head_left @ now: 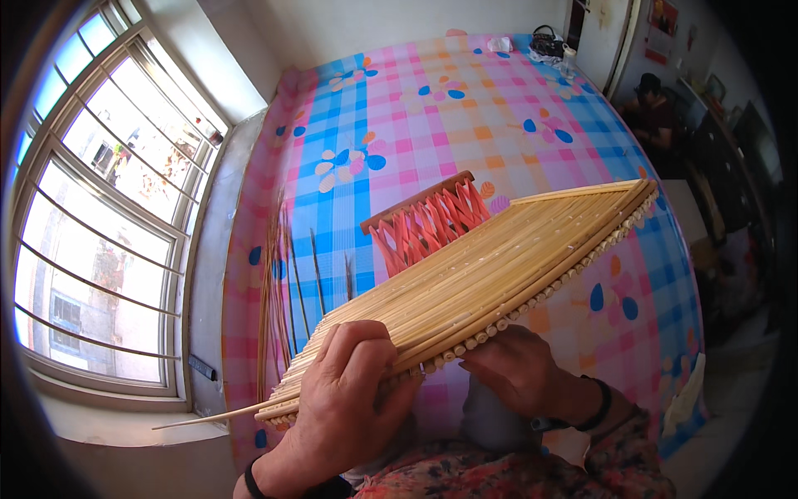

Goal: The person weaves together thin bamboo sticks using thread by hand, tying knots to secure the sticks into a flat mat.

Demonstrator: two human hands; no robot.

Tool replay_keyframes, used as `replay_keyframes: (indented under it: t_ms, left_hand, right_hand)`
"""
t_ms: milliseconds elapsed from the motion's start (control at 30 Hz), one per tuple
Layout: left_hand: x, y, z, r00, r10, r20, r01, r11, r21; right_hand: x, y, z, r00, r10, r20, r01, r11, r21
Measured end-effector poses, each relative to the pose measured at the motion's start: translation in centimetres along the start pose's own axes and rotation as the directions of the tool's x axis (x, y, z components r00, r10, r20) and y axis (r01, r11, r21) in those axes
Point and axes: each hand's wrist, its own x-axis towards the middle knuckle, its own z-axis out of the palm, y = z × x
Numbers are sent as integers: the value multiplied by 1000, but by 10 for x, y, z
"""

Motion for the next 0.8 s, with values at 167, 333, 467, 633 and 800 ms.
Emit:
replay_keyframes:
  t_ms: [167,333,467,633,800]
  left_hand:
    - [0,1,-1,999,12,45,-13,1000,14]
    - [2,0,3,998,48,27,-50,996,75]
    - [2,1,3,998,60,15,-62,991,119]
    - [1,-2,4,1000,23,-19,-22,998,61]
    - [3,0,4,1000,13,-15,-13,1000,28]
  right_hand:
    - [-1,0,7,999,27,-45,-22,991,129]
    - [-2,-3,5,997,71,-5,-69,989,134]
    - [2,-6,4,983,178,35,-181,967,179]
    - [-10,0,-4,977,175,125,-183,982,55]
    - [-18,3,3,985,174,12,-173,968,184]
